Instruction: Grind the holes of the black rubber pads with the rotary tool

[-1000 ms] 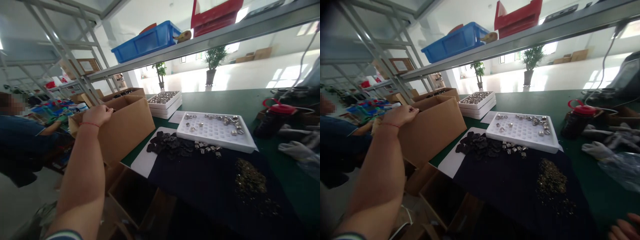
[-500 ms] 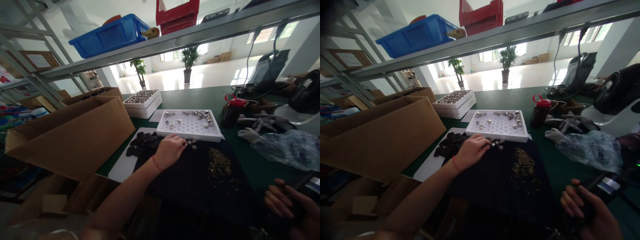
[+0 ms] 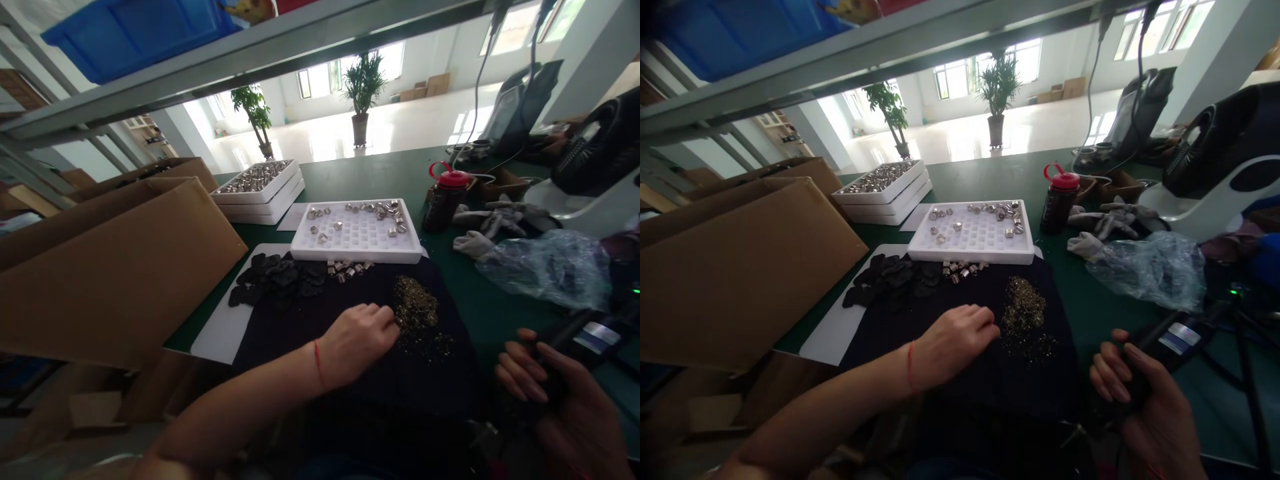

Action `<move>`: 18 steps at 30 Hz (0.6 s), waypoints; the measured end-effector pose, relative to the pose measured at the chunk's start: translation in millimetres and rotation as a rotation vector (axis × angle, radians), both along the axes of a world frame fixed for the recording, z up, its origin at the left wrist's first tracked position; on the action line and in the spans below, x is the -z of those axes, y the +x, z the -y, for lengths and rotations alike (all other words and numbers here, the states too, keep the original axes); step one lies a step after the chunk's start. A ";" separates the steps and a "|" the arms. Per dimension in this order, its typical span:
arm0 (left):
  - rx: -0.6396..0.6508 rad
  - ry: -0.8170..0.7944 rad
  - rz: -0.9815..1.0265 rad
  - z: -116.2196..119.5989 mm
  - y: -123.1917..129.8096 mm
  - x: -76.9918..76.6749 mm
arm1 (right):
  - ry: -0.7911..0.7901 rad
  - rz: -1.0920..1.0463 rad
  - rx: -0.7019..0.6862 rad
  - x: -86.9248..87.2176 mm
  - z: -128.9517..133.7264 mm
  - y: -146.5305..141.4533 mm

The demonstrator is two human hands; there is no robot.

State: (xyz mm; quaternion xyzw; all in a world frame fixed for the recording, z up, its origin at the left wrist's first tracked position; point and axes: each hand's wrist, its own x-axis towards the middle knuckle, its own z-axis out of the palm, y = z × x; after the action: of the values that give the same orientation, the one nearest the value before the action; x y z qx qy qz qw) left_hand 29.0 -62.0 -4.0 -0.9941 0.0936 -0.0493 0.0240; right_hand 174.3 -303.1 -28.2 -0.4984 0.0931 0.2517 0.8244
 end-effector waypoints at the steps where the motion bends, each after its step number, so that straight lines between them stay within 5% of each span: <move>1: 0.034 -0.005 0.003 10.7 -12.5 4.4 | -0.003 0.004 0.002 -0.6 -0.3 -0.1; 5: 0.067 -0.101 0.160 39.5 -53.5 29.5 | -0.021 0.013 0.032 -5.7 -2.4 -2.0; 9: -0.103 -0.472 0.274 47.3 -78.0 46.3 | -0.012 0.033 0.033 -7.3 -2.6 -3.9; 13: -0.331 -0.748 0.339 50.8 -87.8 56.6 | -0.014 0.027 0.044 -6.4 -3.9 -4.5; 18: -0.389 -0.802 0.379 56.1 -85.2 67.4 | -0.013 0.038 0.043 -6.3 -4.0 -4.9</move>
State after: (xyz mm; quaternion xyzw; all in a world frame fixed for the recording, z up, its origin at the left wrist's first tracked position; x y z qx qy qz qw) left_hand -56.3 -118.2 -71.4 -0.8977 -0.1263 -0.2561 -0.3356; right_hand 169.5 -299.1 -22.0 -0.5064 0.0900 0.2237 0.8279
